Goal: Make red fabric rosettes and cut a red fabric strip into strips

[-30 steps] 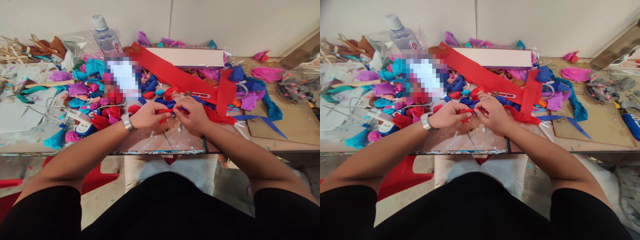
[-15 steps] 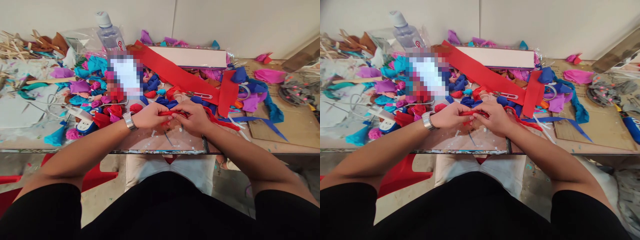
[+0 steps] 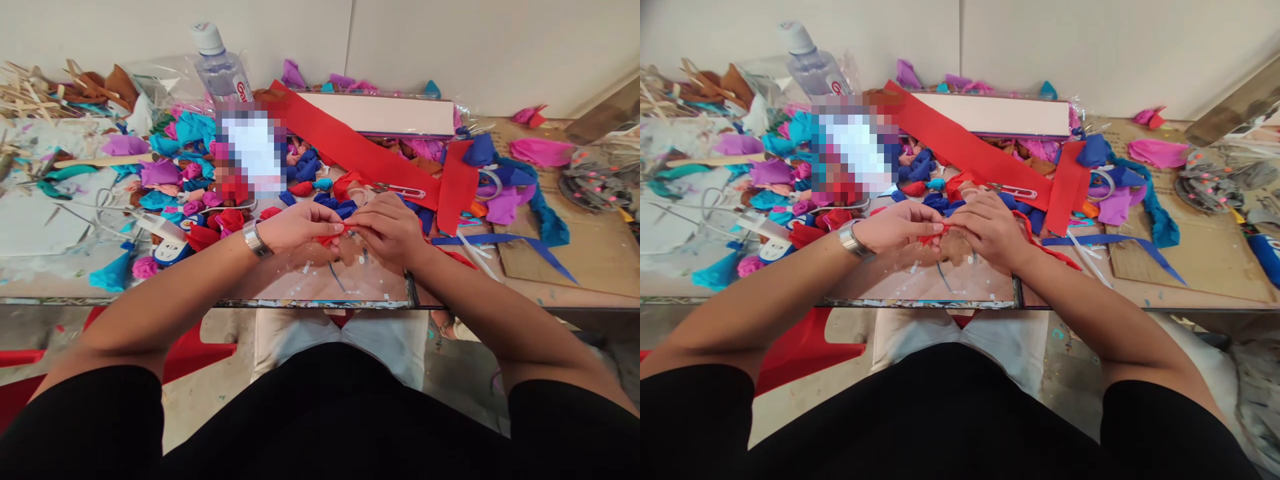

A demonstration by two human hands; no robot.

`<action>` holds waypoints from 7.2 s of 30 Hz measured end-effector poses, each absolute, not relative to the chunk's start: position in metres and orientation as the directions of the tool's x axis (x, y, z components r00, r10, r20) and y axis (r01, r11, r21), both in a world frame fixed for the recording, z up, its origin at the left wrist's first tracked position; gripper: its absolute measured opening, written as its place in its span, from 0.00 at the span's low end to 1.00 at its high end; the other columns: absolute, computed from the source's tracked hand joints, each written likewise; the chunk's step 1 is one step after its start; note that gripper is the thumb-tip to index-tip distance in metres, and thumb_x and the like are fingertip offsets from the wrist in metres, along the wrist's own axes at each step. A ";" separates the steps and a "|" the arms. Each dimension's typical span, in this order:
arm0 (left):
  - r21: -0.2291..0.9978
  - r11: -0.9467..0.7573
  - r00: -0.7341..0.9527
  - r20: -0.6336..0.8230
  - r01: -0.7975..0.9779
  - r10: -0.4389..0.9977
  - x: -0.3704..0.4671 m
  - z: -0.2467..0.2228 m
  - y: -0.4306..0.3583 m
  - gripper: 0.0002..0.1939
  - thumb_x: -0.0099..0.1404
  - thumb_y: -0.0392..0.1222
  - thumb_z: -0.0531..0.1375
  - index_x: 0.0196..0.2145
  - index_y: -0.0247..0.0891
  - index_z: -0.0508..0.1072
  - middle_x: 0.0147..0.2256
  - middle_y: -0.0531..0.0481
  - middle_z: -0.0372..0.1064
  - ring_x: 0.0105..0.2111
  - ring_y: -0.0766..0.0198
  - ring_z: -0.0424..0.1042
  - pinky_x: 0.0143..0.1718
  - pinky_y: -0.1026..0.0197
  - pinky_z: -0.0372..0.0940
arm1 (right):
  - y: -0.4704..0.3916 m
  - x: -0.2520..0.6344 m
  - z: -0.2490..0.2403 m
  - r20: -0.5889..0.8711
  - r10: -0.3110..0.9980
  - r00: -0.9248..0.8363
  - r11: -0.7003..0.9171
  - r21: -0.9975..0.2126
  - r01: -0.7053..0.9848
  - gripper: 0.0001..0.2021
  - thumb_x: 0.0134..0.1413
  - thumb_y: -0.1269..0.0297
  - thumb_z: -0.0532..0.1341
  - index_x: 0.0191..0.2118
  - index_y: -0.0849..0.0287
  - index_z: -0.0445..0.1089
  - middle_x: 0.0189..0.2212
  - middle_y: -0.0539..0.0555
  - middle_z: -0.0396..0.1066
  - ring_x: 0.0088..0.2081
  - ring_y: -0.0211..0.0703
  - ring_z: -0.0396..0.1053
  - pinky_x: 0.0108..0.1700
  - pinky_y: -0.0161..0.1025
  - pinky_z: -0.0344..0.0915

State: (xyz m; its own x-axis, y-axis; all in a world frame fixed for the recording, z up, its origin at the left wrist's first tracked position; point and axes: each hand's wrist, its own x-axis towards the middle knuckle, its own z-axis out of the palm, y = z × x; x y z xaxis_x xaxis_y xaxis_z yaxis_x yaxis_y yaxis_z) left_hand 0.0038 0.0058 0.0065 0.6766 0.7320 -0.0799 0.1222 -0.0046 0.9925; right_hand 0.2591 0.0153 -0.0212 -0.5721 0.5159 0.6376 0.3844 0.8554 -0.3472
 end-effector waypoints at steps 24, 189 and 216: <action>0.288 -0.775 0.591 0.515 0.563 0.621 0.007 -0.006 -0.007 0.18 0.82 0.49 0.55 0.47 0.40 0.83 0.42 0.44 0.84 0.41 0.58 0.80 0.45 0.55 0.69 | 0.006 0.248 -0.021 0.535 0.669 -0.516 0.736 -0.575 0.357 0.10 0.72 0.57 0.60 0.39 0.54 0.73 0.35 0.53 0.78 0.38 0.47 0.74 0.45 0.45 0.69; 0.977 -0.201 0.603 0.120 0.069 0.789 0.013 -0.008 0.004 0.26 0.72 0.63 0.67 0.33 0.35 0.78 0.28 0.49 0.77 0.27 0.67 0.76 0.33 0.65 0.70 | 0.016 0.260 -0.018 0.749 0.337 -0.571 0.909 -0.101 0.404 0.05 0.72 0.62 0.66 0.48 0.49 0.81 0.40 0.52 0.85 0.48 0.51 0.80 0.54 0.53 0.70; 0.022 -0.875 0.640 0.673 0.484 0.371 0.005 -0.014 0.001 0.14 0.82 0.42 0.55 0.44 0.40 0.81 0.36 0.47 0.83 0.35 0.61 0.79 0.41 0.55 0.69 | 0.003 0.245 -0.019 0.700 0.522 -0.488 0.845 -0.349 0.404 0.08 0.76 0.58 0.59 0.43 0.52 0.72 0.39 0.56 0.79 0.47 0.55 0.77 0.55 0.55 0.70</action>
State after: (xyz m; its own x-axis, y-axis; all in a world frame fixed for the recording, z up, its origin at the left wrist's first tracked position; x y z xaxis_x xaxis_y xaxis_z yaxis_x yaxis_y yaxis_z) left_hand 0.0048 0.0007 -0.0138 0.6396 0.3713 0.6731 0.4841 -0.8747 0.0225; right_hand 0.2447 0.0026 -0.0186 -0.4878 0.5221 0.6997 0.4044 0.8454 -0.3489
